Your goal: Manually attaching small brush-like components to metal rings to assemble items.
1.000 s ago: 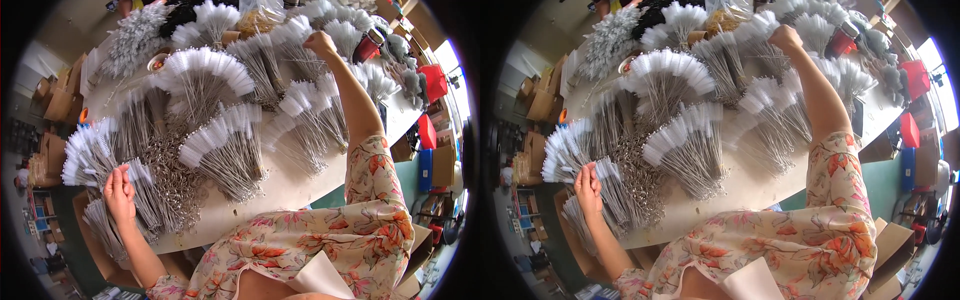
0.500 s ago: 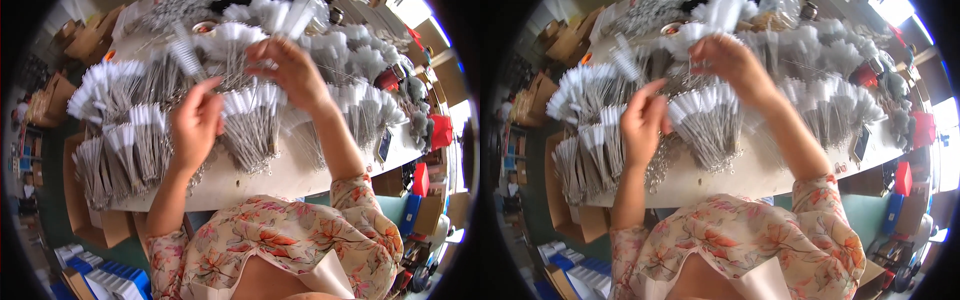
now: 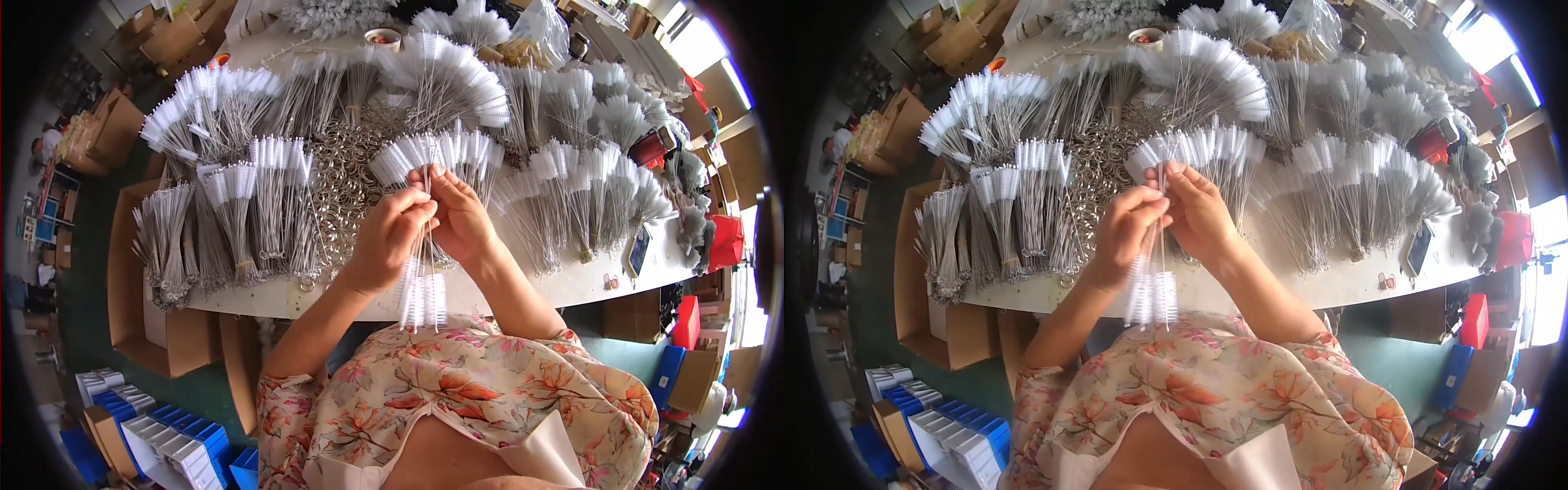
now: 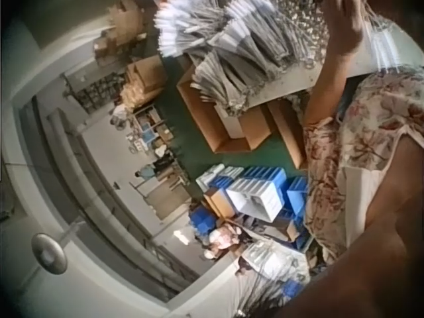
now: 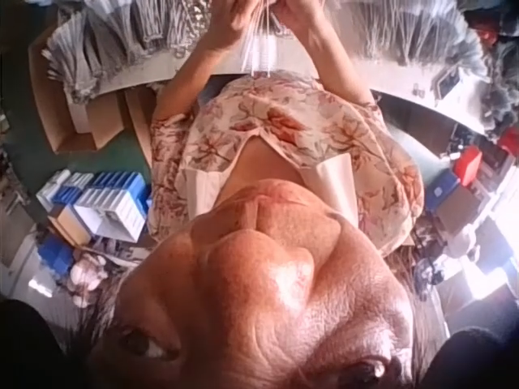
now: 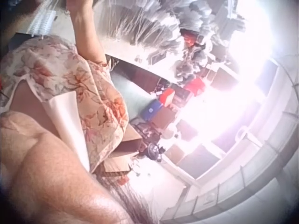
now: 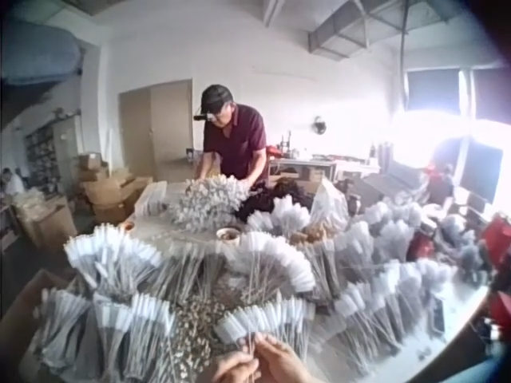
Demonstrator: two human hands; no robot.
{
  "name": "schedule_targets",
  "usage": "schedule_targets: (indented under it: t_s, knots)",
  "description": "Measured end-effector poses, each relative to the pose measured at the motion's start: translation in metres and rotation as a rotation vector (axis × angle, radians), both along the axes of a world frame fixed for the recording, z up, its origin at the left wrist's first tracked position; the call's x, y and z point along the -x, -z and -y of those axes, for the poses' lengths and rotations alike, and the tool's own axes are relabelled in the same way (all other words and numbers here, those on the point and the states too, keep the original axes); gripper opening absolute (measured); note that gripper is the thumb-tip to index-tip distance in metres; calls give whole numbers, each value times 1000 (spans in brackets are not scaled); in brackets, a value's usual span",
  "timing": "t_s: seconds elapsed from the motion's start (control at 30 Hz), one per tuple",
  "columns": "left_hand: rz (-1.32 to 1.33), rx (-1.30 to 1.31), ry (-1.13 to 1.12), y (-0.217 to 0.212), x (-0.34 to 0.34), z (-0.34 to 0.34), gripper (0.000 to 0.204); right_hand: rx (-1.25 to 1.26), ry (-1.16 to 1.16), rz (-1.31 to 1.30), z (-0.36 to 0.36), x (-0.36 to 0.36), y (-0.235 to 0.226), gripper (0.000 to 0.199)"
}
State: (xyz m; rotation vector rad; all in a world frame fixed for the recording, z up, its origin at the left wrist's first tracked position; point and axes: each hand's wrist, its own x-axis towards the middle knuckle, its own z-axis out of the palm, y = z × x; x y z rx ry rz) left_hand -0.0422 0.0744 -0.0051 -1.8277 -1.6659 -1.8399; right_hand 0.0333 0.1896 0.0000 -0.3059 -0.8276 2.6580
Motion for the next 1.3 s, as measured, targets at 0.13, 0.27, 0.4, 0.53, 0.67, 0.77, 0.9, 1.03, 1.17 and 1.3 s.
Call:
schedule_targets:
  t_s: [0.13, 0.27, 0.4, 0.53, 0.67, 0.77, 0.9, 1.03, 1.17, 1.3]
  knots:
    - [-389, 5, -262, -8, 11, 25, 38, 66, -99, -68, -10, -8, -17, 17]
    - [83, -42, -86, -38, 36, 40, 87, -1071, -236, 365, 3, -24, -45, 20]
    - [259, 309, 353, -9, 1, 46, 108, -1286, -541, 292, 34, -30, -44, 12]
    - [185, 315, 253, 1, 6, 66, 43, -1136, -506, 192, 26, -45, -16, 12]
    - [218, 266, 210, -4, -8, 74, 18, -863, -753, 366, 27, -52, -31, 14]
    - [75, 233, 322, -4, -14, 66, 20, -674, -870, 430, 18, -66, -36, 15]
    - [104, 450, 47, 21, 33, 37, 15, -1915, -436, 635, -17, -108, -13, 10]
    - [-407, 484, -274, 34, 103, -5, 18, -2530, -633, 1052, -24, -131, 30, 8]
    - [-551, 501, -291, 43, 121, -16, 12, -1891, -219, 776, -19, -117, 17, 9]
    - [-33, 415, -313, 22, 102, -3, 10, -1202, 24, 609, -14, -96, -12, 10]
